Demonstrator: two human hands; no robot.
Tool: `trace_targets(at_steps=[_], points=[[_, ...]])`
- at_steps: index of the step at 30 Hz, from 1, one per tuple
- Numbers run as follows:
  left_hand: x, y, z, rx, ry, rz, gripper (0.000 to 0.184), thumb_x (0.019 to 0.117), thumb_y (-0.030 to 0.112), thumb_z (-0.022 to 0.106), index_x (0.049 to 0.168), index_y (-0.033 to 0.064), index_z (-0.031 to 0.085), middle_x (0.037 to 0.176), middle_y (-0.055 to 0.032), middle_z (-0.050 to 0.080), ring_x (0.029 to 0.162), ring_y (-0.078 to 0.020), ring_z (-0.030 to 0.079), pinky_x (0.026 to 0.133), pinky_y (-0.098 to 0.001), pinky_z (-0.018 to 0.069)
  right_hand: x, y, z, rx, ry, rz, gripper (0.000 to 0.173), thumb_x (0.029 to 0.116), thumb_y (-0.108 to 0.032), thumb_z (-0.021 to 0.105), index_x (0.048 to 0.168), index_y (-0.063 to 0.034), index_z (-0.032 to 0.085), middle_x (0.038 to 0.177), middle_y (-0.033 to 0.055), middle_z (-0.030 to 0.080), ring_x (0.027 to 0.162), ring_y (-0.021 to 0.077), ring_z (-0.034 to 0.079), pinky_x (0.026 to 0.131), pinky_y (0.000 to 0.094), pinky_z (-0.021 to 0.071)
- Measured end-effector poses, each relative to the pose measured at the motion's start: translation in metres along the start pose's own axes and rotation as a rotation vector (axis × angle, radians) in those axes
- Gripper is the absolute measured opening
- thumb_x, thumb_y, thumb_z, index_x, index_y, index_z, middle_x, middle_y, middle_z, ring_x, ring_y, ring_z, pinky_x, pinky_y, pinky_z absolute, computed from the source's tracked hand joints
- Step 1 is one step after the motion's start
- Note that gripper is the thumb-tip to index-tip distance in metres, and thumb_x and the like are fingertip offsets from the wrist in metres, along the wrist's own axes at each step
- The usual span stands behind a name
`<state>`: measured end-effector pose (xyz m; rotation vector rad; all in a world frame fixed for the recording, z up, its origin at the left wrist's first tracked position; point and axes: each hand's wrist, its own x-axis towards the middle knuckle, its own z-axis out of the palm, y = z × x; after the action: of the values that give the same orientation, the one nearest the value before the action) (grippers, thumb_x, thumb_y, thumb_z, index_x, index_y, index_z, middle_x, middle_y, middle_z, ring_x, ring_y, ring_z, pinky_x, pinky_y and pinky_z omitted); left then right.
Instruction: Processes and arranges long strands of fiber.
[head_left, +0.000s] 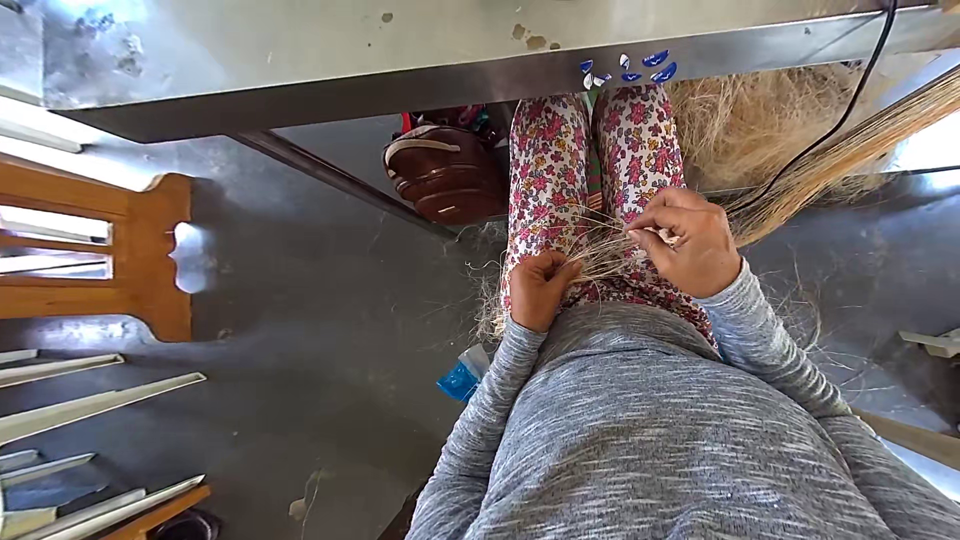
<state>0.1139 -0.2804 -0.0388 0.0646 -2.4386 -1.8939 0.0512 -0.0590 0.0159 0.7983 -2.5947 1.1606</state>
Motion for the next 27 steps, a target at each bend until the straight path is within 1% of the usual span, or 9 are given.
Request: trace_targets(at_steps=[5, 9, 11, 13, 16, 19, 22, 25, 27], points=[[-0.003, -0.008, 0.003, 0.084, 0.008, 0.157, 0.009, 0.0906, 0.006, 0.073, 0.093, -0.0027, 0.074, 0.077, -0.0043, 0.072, 0.063, 0.0014, 0.062, 0.063, -0.0175, 0.0535, 0.01, -0.004, -0.005, 0.015, 0.076, 0.016, 0.024, 0.0985, -0.021, 0.064, 0.092, -0.0035, 0.079, 0.103, 0.0157, 0.072, 0.104, 0.0299, 0.064, 0.092, 0.0403, 0.0506], [-0.005, -0.009, 0.006, 0.179, -0.017, 0.26, 0.008, 0.0894, 0.005, 0.073, 0.09, -0.003, 0.075, 0.078, -0.0095, 0.074, 0.066, -0.0046, 0.066, 0.066, -0.0219, 0.0551, 0.029, -0.002, -0.011, -0.043, -0.145, 0.04, 0.038, 0.1022, -0.035, 0.059, 0.096, -0.0036, 0.08, 0.109, 0.0188, 0.073, 0.116, 0.0414, 0.062, 0.102, 0.0551, 0.0469], [-0.004, -0.008, 0.007, 0.216, -0.033, 0.312, 0.009, 0.0893, 0.005, 0.073, 0.09, -0.0029, 0.076, 0.079, -0.0114, 0.074, 0.068, -0.0088, 0.069, 0.068, -0.0256, 0.0567, 0.04, 0.001, -0.009, -0.007, -0.307, 0.069, 0.041, 0.1032, -0.034, 0.057, 0.097, -0.0001, 0.079, 0.107, 0.0192, 0.074, 0.11, 0.0391, 0.066, 0.1, 0.0557, 0.049], [-0.004, -0.009, 0.007, 0.241, -0.049, 0.357, 0.009, 0.0897, 0.005, 0.072, 0.09, -0.0027, 0.076, 0.08, -0.0122, 0.075, 0.071, -0.0126, 0.071, 0.071, -0.0293, 0.0583, 0.053, 0.004, -0.005, 0.049, -0.492, 0.146, 0.041, 0.1054, -0.03, 0.053, 0.095, 0.0012, 0.078, 0.098, 0.0178, 0.074, 0.097, 0.0325, 0.07, 0.089, 0.0542, 0.052], [-0.004, -0.013, 0.008, 0.279, -0.052, 0.385, 0.009, 0.0889, 0.004, 0.072, 0.09, -0.003, 0.077, 0.083, -0.0143, 0.076, 0.075, -0.0194, 0.074, 0.074, -0.0366, 0.0601, 0.067, 0.0, -0.001, 0.134, -0.694, 0.304, 0.045, 0.1091, -0.033, 0.049, 0.096, 0.0004, 0.076, 0.083, 0.0126, 0.068, 0.076, 0.0231, 0.062, 0.074, 0.0479, 0.0488], [-0.004, -0.013, 0.009, 0.301, -0.051, 0.381, 0.009, 0.0883, 0.004, 0.073, 0.091, -0.003, 0.077, 0.086, -0.0154, 0.076, 0.078, -0.0228, 0.075, 0.076, -0.0405, 0.0608, 0.07, -0.002, 0.003, 0.226, -0.741, 0.375, 0.049, 0.1094, -0.04, 0.046, 0.095, -0.006, 0.078, 0.075, 0.0016, 0.064, 0.066, 0.0101, 0.053, 0.065, 0.0366, 0.0432], [-0.005, -0.012, 0.009, 0.295, -0.048, 0.378, 0.01, 0.0874, 0.004, 0.073, 0.092, -0.0031, 0.078, 0.087, -0.0159, 0.077, 0.08, -0.0236, 0.076, 0.077, -0.0408, 0.0609, 0.067, 0.001, 0.006, 0.389, -0.723, 0.36, 0.03, 0.1036, -0.028, 0.061, 0.093, -0.0046, 0.076, 0.08, -0.0029, 0.069, 0.067, -0.001, 0.054, 0.065, 0.024, 0.0449], [-0.004, -0.012, 0.009, 0.306, -0.058, 0.387, 0.008, 0.088, 0.003, 0.072, 0.091, -0.0025, 0.077, 0.085, -0.0147, 0.076, 0.077, -0.0222, 0.075, 0.075, -0.0403, 0.0604, 0.063, 0.0, 0.008, 0.467, -0.686, 0.378, 0.017, 0.0955, -0.017, 0.072, 0.091, -0.0011, 0.075, 0.076, -0.0008, 0.068, 0.065, -0.0006, 0.056, 0.064, 0.0207, 0.047], [-0.003, -0.012, 0.009, 0.305, -0.061, 0.393, 0.008, 0.0879, 0.003, 0.072, 0.09, -0.0028, 0.077, 0.083, -0.0148, 0.076, 0.075, -0.0221, 0.074, 0.073, -0.04, 0.0597, 0.062, 0.001, 0.009, 0.495, -0.629, 0.382, 0.009, 0.092, -0.008, 0.074, 0.091, 0.0007, 0.074, 0.082, 0.0028, 0.072, 0.07, 0.0017, 0.063, 0.07, 0.0215, 0.0536]])
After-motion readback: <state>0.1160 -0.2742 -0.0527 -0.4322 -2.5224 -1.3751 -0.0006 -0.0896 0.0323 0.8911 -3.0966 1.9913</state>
